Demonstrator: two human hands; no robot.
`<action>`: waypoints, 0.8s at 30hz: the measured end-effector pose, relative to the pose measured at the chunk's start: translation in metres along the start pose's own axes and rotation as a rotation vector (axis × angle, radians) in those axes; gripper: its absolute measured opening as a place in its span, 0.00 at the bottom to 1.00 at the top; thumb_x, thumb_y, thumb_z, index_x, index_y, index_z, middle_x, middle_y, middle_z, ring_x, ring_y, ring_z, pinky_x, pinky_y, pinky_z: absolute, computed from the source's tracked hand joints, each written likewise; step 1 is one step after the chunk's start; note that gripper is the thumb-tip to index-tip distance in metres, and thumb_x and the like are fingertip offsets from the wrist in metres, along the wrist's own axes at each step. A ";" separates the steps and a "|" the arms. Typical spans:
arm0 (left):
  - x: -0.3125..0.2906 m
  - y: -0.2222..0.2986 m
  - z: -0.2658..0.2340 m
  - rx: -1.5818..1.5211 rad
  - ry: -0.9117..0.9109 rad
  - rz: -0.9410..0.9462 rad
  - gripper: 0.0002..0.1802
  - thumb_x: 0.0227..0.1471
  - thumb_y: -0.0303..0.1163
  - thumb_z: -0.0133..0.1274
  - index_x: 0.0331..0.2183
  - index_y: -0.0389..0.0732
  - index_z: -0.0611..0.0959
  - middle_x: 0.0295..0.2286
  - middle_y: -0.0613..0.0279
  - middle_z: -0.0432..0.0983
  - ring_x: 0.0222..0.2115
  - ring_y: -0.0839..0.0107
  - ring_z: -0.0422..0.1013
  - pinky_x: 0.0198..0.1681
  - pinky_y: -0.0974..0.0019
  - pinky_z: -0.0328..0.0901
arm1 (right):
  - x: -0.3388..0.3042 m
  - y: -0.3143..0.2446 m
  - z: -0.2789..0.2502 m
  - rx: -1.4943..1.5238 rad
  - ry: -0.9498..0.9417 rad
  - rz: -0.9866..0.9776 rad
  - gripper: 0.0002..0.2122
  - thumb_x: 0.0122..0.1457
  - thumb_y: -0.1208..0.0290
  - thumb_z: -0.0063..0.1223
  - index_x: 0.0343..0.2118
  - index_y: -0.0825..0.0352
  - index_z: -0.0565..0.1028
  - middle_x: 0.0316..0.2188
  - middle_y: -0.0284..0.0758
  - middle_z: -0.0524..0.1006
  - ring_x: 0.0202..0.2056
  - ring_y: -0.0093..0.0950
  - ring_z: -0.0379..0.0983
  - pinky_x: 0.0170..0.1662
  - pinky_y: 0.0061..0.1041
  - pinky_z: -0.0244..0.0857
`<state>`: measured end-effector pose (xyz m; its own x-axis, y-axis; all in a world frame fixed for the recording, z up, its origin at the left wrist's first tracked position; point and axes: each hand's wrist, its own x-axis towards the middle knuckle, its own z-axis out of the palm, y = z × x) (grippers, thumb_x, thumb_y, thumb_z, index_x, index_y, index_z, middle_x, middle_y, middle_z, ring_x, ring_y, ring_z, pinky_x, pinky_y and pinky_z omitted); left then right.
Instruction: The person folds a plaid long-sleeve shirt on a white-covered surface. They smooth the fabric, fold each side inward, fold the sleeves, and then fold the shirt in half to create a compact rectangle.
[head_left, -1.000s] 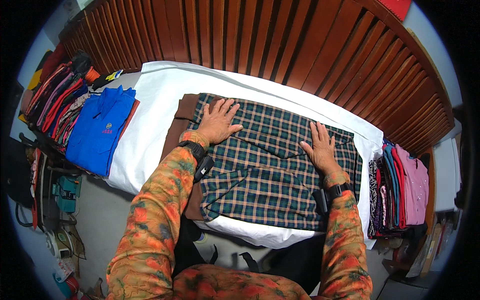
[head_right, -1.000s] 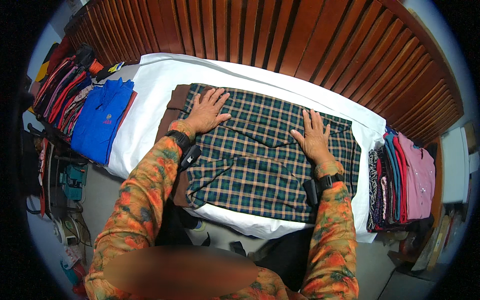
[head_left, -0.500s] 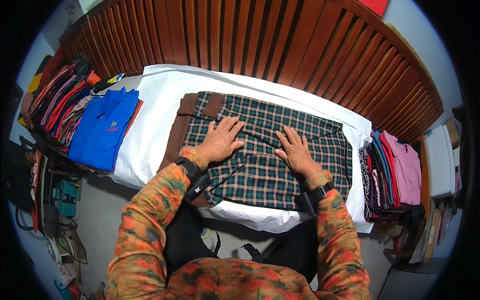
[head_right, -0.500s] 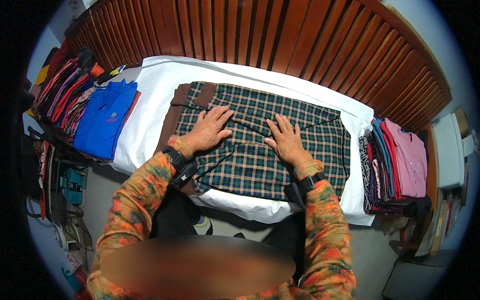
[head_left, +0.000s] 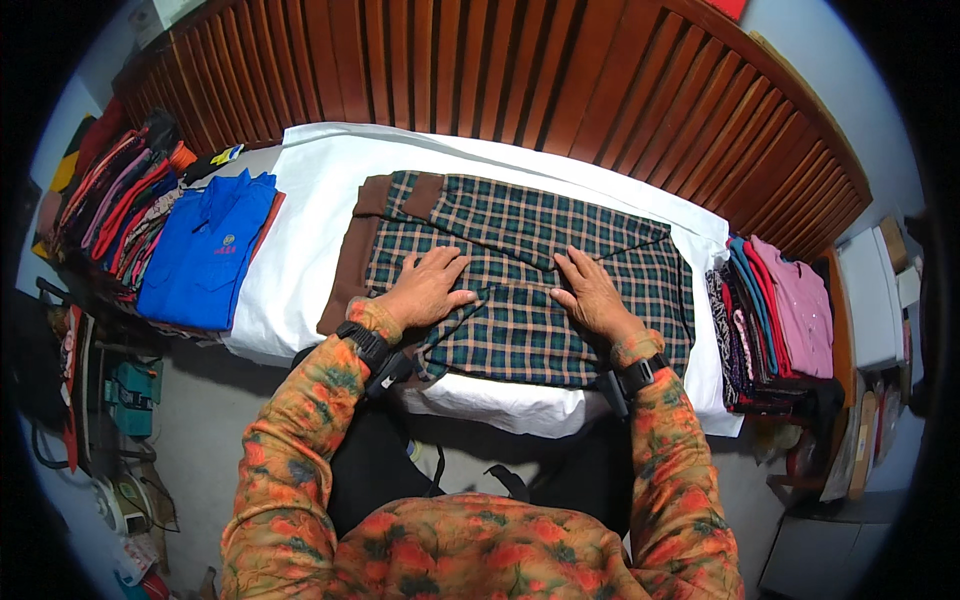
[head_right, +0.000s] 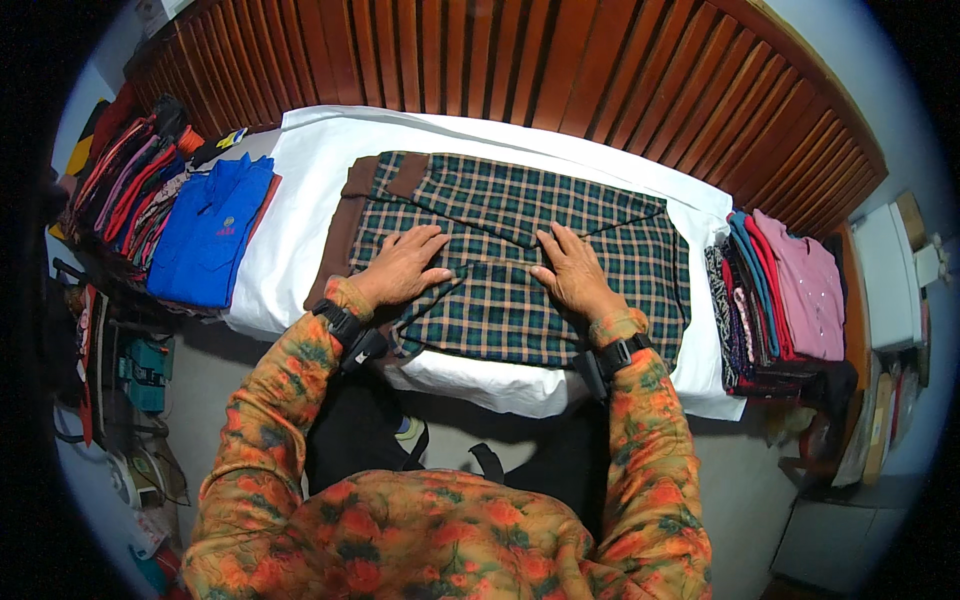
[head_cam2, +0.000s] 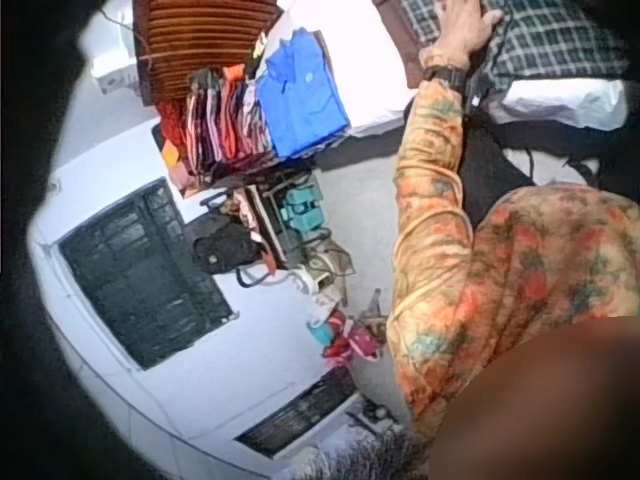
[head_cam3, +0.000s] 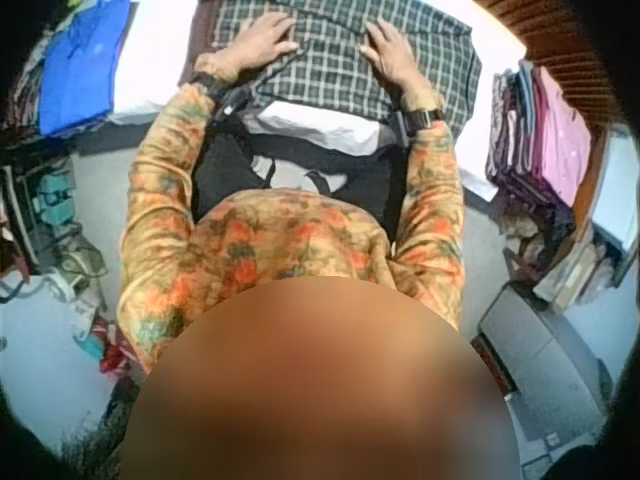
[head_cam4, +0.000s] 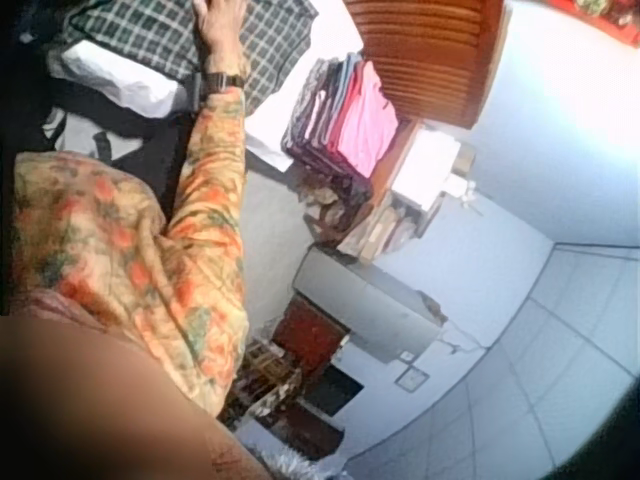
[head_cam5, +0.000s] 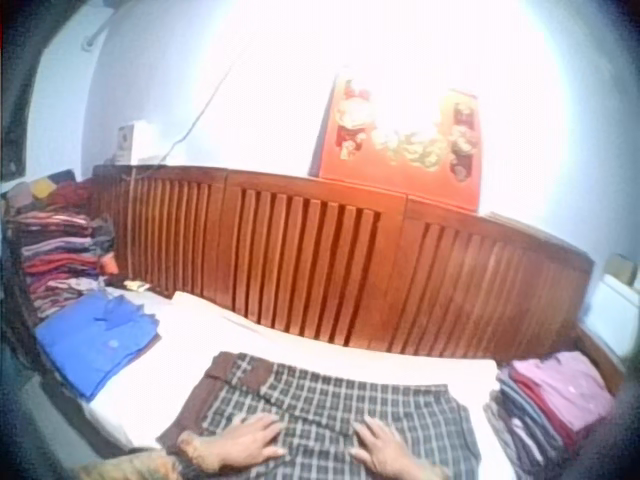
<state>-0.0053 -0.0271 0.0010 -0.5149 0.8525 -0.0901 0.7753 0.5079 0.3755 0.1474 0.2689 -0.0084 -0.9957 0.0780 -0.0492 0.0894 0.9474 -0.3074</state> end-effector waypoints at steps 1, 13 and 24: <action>-0.006 0.002 -0.001 -0.002 0.004 0.001 0.36 0.62 0.54 0.48 0.61 0.38 0.67 0.61 0.50 0.57 0.64 0.52 0.52 0.63 0.36 0.47 | -0.005 -0.001 0.000 -0.003 0.044 -0.023 0.29 0.67 0.50 0.46 0.66 0.59 0.61 0.69 0.44 0.54 0.68 0.45 0.50 0.69 0.44 0.45; -0.087 0.050 0.005 0.090 0.256 -0.145 0.39 0.48 0.41 0.64 0.57 0.33 0.68 0.51 0.48 0.68 0.53 0.52 0.65 0.53 0.48 0.59 | -0.078 -0.026 0.015 -0.016 0.254 0.011 0.24 0.62 0.64 0.55 0.59 0.70 0.69 0.61 0.48 0.66 0.62 0.46 0.61 0.65 0.42 0.54; -0.092 0.037 -0.002 -0.004 0.236 -0.256 0.18 0.44 0.33 0.62 0.37 0.40 0.75 0.37 0.57 0.72 0.41 0.53 0.68 0.43 0.49 0.61 | -0.098 -0.064 0.029 -0.041 0.370 -0.022 0.25 0.56 0.76 0.59 0.58 0.69 0.68 0.58 0.47 0.68 0.59 0.46 0.63 0.63 0.43 0.56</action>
<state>0.0702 -0.0872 0.0250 -0.7634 0.6450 0.0341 0.6088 0.7008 0.3717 0.2403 0.1920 -0.0116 -0.9391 0.1570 0.3058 0.0740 0.9611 -0.2663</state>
